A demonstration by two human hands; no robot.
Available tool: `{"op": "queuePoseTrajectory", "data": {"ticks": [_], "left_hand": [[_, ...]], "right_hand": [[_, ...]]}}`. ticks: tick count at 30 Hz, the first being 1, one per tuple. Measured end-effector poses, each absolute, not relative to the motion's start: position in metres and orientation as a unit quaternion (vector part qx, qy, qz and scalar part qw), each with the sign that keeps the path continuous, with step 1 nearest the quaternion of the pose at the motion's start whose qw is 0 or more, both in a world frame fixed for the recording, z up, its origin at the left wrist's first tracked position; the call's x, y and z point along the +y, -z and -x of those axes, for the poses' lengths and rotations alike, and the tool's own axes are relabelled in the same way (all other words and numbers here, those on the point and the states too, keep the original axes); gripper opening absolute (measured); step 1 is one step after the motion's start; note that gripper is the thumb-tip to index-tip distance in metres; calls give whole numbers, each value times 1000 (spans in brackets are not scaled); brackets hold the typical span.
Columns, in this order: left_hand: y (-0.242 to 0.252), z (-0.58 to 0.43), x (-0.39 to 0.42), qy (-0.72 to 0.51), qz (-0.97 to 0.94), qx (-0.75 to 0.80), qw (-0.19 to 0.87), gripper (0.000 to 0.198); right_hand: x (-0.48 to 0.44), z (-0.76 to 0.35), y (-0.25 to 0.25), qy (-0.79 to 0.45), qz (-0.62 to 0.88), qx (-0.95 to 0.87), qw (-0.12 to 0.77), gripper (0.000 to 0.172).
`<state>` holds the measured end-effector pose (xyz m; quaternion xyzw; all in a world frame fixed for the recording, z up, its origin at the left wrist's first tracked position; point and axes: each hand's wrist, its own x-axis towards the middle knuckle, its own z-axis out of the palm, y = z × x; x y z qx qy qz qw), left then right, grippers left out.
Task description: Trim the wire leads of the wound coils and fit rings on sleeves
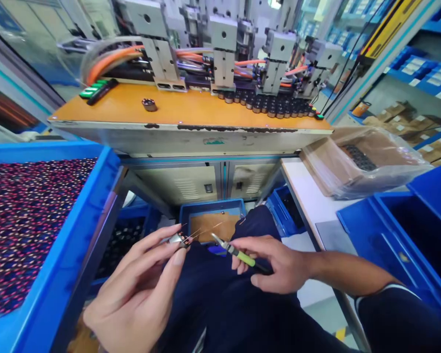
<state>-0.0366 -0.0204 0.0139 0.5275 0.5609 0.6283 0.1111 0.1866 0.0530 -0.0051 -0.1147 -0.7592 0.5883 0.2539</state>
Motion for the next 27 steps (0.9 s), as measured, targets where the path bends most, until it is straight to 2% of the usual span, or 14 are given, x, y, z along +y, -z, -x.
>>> {"op": "queuePoseTrajectory", "data": {"ticks": [5, 16, 27], "left_hand": [[-19, 25, -21, -634, -502, 579, 103, 22], [-16, 27, -30, -614, -533, 569, 121, 34], [-14, 27, -26, -617, -539, 562, 114, 31]], "right_hand": [[52, -181, 4, -626, 89, -731, 258, 77], [54, -175, 5, -634, 84, -726, 253, 75], [52, -176, 1, -621, 93, -729, 271, 70]]}}
